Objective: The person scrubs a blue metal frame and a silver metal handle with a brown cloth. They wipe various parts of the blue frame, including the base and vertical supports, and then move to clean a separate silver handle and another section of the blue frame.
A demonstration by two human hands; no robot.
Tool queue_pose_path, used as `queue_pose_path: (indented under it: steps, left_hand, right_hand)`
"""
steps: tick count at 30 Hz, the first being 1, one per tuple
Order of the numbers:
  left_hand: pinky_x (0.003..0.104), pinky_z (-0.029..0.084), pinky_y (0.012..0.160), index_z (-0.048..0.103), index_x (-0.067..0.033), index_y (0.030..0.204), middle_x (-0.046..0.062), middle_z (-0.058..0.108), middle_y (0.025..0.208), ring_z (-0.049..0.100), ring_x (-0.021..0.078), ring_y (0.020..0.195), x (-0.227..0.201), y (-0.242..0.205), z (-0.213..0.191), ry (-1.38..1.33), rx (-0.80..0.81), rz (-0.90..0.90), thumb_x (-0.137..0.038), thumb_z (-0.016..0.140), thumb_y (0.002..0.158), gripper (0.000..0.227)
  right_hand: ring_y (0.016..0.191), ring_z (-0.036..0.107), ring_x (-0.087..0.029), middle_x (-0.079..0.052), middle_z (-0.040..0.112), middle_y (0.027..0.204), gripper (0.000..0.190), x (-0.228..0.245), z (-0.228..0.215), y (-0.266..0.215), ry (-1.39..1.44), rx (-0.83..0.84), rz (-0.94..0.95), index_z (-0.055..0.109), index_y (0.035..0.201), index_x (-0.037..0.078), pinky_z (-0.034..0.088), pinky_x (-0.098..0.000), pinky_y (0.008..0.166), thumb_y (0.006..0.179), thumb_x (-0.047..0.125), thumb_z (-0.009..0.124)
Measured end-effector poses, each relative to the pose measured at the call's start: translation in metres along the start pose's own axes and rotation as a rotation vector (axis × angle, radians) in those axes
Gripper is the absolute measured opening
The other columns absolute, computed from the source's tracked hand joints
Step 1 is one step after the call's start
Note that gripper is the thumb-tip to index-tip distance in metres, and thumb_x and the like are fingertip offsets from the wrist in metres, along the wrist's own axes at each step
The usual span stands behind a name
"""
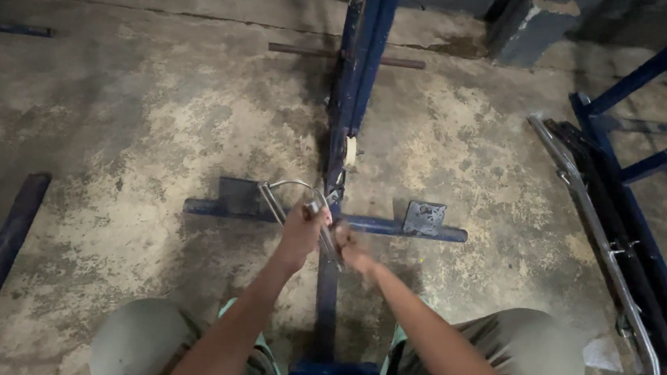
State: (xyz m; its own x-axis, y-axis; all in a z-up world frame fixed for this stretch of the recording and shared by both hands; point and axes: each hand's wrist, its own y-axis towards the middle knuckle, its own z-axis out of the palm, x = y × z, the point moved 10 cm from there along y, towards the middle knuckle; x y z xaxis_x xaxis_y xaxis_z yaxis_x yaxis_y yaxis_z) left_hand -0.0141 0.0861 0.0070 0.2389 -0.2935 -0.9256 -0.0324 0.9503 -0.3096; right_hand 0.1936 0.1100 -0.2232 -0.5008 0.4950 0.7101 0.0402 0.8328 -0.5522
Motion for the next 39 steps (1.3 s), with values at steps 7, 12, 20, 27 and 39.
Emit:
queue_pose_path:
  steps: [7, 12, 20, 27, 39]
  left_hand:
    - [0.03, 0.058, 0.065, 0.062, -0.0057, 0.111, -0.001, 0.065, 0.088, 0.062, 0.0071, 0.073, 0.003, 0.013, 0.004, -0.224, 0.065, 0.032, -0.042, 0.061, 0.103, 0.037]
    - [0.034, 0.035, 0.042, 0.041, -0.0163, 0.103, 0.001, 0.05, 0.07, 0.05, 0.0116, 0.056, 0.002, -0.02, 0.034, -0.346, 0.097, -0.073, -0.056, 0.05, 0.099, 0.041]
    - [0.033, 0.042, 0.044, 0.045, -0.0111, 0.089, 0.003, 0.047, 0.063, 0.046, 0.0146, 0.048, 0.039, 0.001, 0.026, -0.48, -0.098, -0.222, -0.062, 0.046, 0.1, 0.052]
    - [0.029, 0.039, 0.04, 0.052, -0.0098, 0.084, -0.001, 0.043, 0.057, 0.043, 0.0104, 0.043, 0.056, 0.016, 0.032, -0.443, -0.011, -0.159, -0.068, 0.043, 0.102, 0.061]
    - [0.035, 0.049, 0.085, 0.063, -0.0087, 0.13, 0.005, 0.068, 0.097, 0.065, 0.0183, 0.095, 0.015, -0.003, 0.04, 0.171, -0.046, 0.056, -0.069, 0.039, 0.097, 0.073]
  right_hand:
    - [0.078, 0.071, -0.017, -0.006, 0.073, 0.098, 0.044, 0.076, 0.019, -0.082, 0.565, 0.339, 0.018, 0.066, 0.123, 0.01, 0.06, -0.0324, 0.07, 0.105, 0.047, 0.049]
    - [0.077, 0.07, -0.012, -0.002, 0.073, 0.098, 0.035, 0.088, 0.026, -0.093, 0.664, 0.412, 0.049, 0.064, 0.129, 0.013, 0.06, -0.0296, 0.07, 0.106, 0.034, 0.049]
    - [0.071, 0.069, -0.014, -0.005, 0.076, 0.089, 0.022, 0.079, -0.001, -0.023, 0.294, 0.269, -0.264, 0.072, 0.107, 0.005, 0.056, -0.0303, 0.061, 0.101, 0.021, 0.06]
    - [0.062, 0.069, -0.018, -0.016, 0.076, 0.08, 0.032, 0.1, -0.011, -0.028, -0.079, 0.005, -0.218, 0.076, 0.093, -0.002, 0.054, -0.0308, 0.055, 0.105, 0.026, 0.065]
    - [0.076, 0.071, -0.023, -0.011, 0.073, 0.093, 0.035, 0.024, -0.028, -0.08, 0.25, 0.604, 0.134, 0.068, 0.114, 0.009, 0.06, -0.0395, 0.065, 0.101, 0.038, 0.053]
